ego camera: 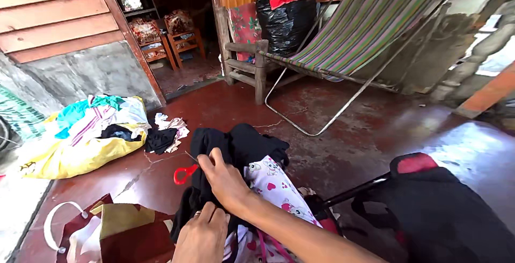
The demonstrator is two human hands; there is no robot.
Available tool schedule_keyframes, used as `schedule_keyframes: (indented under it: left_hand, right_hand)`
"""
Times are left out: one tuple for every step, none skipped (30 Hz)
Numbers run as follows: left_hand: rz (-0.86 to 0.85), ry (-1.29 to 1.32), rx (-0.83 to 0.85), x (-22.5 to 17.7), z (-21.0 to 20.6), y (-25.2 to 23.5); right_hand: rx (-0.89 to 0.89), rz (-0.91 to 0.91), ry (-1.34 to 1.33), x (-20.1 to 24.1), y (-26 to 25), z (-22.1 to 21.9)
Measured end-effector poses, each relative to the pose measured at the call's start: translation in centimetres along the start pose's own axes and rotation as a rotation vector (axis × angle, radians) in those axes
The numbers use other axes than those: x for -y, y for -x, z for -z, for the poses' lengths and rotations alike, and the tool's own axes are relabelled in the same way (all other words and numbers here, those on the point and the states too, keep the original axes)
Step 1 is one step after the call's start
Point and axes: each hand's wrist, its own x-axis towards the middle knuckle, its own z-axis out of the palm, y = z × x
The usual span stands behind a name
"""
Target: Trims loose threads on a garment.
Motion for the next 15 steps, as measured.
schedule_keyframes:
  left_hand:
    - [-0.026, -0.043, 0.018, 0.2, 0.0, 0.2]
    - [-0.064, -0.057, 0.037, 0.3, 0.1, 0.5]
    - [-0.109, -0.042, 0.063, 0.0, 0.3, 0.8]
    - [-0.156, -0.018, 0.088, -0.5, 0.5, 1.2]
    - [-0.198, 0.018, 0.113, -0.9, 0.6, 1.9]
    - [-0.229, 0.06, 0.129, -1.0, 0.5, 2.5]
    - [-0.243, 0.1, 0.151, -0.6, 0.7, 3.0]
    - [-0.233, 0.124, 0.169, 0.2, 1.1, 3.5]
    - [-0.194, 0.123, 0.179, 1.2, 1.8, 4.0]
    - [-0.134, 0.088, 0.193, 2.2, 2.7, 4.2]
    - [-0.061, 0.043, 0.217, 3.1, 3.6, 4.3]
    - [0.017, 0.005, 0.24, 3.8, 4.2, 4.2]
    - [0.085, -0.02, 0.25, 4.3, 4.6, 4.0]
    - [0.13, -0.029, 0.237, 4.6, 4.6, 3.7]
    - [0.146, -0.028, 0.212, 4.9, 4.3, 3.3]
  right_hand:
    - [-0.021, 0.042, 0.035, -0.2, 0.1, -0.7]
    - [-0.037, 0.053, 0.053, -0.6, 0.0, -1.1]
    - [-0.062, 0.044, 0.059, -1.4, -0.4, -1.4]
    - [-0.063, 0.009, 0.072, -2.5, -0.8, -1.5]
    - [-0.066, -0.023, 0.098, -3.6, -1.2, -1.6]
    - [-0.078, -0.031, 0.127, -4.7, -1.5, -1.9]
    - [-0.081, -0.022, 0.141, -5.6, -1.6, -2.2]
    - [-0.052, -0.022, 0.124, -6.1, -1.5, -2.4]
    - [-0.009, -0.042, 0.071, -6.2, -1.2, -2.5]
    - [0.03, -0.077, -0.012, -6.0, -1.0, -2.4]
    - [0.032, -0.094, -0.125, -5.6, -0.8, -2.2]
    - [0.022, -0.098, -0.244, -4.8, -0.7, -1.9]
    - [0.022, -0.092, -0.332, -3.7, -0.6, -1.5]
    - [0.034, -0.078, -0.383, -2.5, -0.6, -0.9]
    - [0.051, -0.061, -0.406, -1.5, -0.7, -0.3]
